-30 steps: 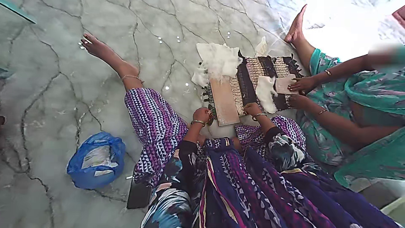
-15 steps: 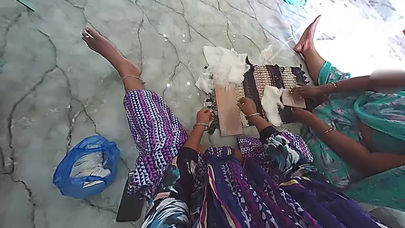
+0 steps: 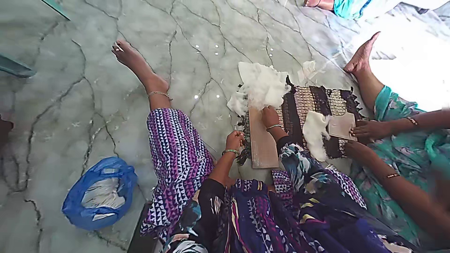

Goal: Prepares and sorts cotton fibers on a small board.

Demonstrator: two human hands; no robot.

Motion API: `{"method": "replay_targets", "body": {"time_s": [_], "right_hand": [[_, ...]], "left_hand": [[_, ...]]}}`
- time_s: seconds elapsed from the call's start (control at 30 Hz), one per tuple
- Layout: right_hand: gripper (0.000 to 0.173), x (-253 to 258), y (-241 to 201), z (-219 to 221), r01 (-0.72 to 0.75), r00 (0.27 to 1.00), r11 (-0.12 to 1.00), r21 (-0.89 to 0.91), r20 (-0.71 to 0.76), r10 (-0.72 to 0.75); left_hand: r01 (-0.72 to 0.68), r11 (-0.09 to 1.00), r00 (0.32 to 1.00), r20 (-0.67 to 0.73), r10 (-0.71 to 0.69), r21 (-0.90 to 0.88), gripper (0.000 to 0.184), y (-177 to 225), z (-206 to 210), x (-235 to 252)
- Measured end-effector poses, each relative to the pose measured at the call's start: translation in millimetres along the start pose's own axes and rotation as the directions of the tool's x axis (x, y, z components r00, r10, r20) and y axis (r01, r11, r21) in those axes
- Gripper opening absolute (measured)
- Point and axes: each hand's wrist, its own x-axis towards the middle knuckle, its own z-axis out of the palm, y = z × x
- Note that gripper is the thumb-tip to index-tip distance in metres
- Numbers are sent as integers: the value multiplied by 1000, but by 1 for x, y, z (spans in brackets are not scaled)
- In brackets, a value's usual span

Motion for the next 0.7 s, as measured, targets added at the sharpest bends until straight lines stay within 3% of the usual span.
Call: {"method": "replay_targets", "body": {"time_s": [0.1,0.17,0.23,0.3,0.4,0.5,0.6,0.67,0.7], "right_hand": [[22,-8,10,-2,51,996,990,132,60,-59],[21,-25,12,-10,-21,975,948,318,217,-51],[15,-52,13,-20,-165,884,888,429,464,-61],[9,-89,11,-36,-271,788,813,515,604,-120],[19,-122,12,-47,-329,760,708,625,620,-194],[22,-127,22,-40,-342,750,657,672,616,-241],[15,-111,32,-22,-350,766,634,689,601,-230],[7,-98,25,-21,-267,868,724,636,486,-106],[13,-89,21,-21,-221,919,770,598,393,-41]], "left_hand": [[8,1000,1000,3,-8,3,20,-2,1,2],[-15,1000,1000,0,15,22,21,-1,1,2],[-47,998,999,4,47,42,23,-2,2,0],[-92,995,995,46,90,32,28,-8,5,-2],[-143,989,965,227,130,42,36,-17,10,-1],[-155,983,923,368,110,94,33,-24,19,-8],[-133,981,955,284,88,141,28,-31,23,-9],[-75,994,986,155,62,80,26,-30,17,-7],[-58,998,994,90,55,22,23,-30,14,-5]]}}
